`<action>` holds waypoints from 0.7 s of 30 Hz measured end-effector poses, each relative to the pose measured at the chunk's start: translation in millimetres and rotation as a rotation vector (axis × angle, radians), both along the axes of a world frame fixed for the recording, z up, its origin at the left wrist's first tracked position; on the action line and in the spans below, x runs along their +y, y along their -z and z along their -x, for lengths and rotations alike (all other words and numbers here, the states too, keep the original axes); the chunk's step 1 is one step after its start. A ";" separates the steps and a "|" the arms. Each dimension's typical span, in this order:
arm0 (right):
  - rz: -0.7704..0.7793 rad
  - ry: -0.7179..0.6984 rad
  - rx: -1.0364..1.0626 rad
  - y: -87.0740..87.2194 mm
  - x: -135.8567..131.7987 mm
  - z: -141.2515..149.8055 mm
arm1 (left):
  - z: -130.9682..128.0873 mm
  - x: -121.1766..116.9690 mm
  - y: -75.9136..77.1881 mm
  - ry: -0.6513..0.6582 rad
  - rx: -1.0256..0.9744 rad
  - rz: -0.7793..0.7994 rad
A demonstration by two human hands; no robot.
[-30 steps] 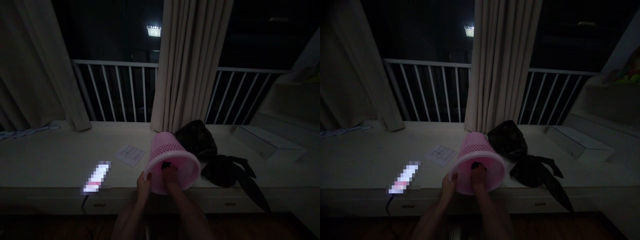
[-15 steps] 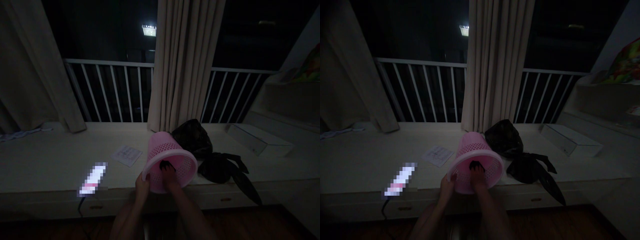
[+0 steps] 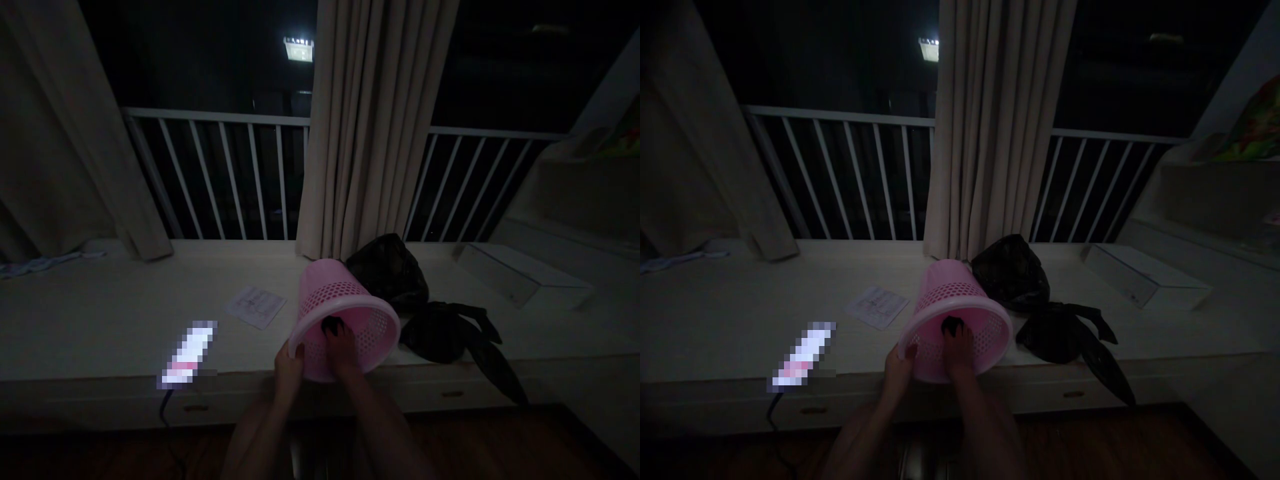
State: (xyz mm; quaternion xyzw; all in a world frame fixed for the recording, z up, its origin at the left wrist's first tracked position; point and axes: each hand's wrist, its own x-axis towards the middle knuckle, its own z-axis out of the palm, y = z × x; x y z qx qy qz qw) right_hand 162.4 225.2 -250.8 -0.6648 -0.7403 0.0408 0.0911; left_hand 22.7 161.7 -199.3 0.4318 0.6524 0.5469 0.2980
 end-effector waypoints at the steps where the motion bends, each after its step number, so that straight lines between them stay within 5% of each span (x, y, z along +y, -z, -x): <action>1: 0.001 -0.008 0.007 -0.2 0.1 -0.1 | -0.1 -0.1 -0.3 0.000 0.001 0.000; 12: -0.007 -0.192 0.125 2.8 -0.5 8.1 | -3.0 1.6 -0.3 -0.037 0.018 0.017; 21: 0.091 -0.244 -0.001 -13.6 7.0 -9.9 | -7.6 0.5 -3.3 -0.056 0.047 0.025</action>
